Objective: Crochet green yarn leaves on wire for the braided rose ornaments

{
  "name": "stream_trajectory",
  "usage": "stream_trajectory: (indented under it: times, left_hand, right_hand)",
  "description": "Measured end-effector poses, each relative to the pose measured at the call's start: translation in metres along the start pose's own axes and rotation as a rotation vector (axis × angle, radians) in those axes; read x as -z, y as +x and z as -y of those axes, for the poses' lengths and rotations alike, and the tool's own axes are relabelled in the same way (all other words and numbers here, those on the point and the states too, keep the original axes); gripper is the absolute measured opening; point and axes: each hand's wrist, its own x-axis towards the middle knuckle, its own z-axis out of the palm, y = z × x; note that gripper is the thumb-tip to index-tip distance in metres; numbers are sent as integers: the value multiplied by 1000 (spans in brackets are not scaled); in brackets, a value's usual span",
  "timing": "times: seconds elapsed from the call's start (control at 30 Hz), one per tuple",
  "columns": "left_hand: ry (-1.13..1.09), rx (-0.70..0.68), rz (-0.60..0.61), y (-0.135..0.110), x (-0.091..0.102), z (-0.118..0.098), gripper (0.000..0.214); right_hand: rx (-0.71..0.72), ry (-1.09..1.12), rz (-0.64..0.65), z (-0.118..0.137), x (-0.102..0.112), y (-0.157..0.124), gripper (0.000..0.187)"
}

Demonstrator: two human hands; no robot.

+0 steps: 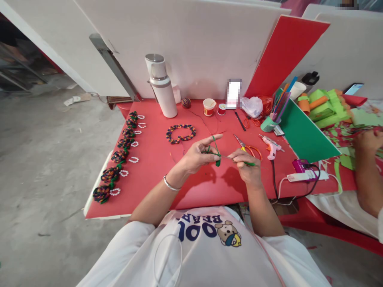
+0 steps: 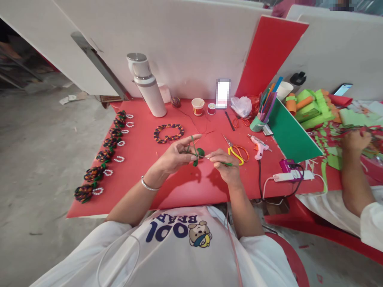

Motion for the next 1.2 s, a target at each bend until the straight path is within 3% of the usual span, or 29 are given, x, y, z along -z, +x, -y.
stream_trajectory:
  times: [0.43, 0.57, 0.8, 1.0, 1.2]
  left_hand:
    - [-27, 162, 114, 0, 8, -7, 91]
    - [-7, 160, 143, 0, 9, -11, 89]
    - [19, 90, 141, 3, 8, -6, 86]
    - [112, -112, -6, 8, -4, 7, 86]
    - [133, -192, -110, 8, -8, 7, 91]
  right_hand:
    - [51, -217, 336, 35, 18, 16, 12]
    - [64, -217, 374, 43, 21, 19, 12]
    - [35, -30, 242, 23, 11, 14, 25]
    - [86, -9, -32, -12, -22, -5, 24]
    - [132, -42, -201, -15, -31, -9, 31]
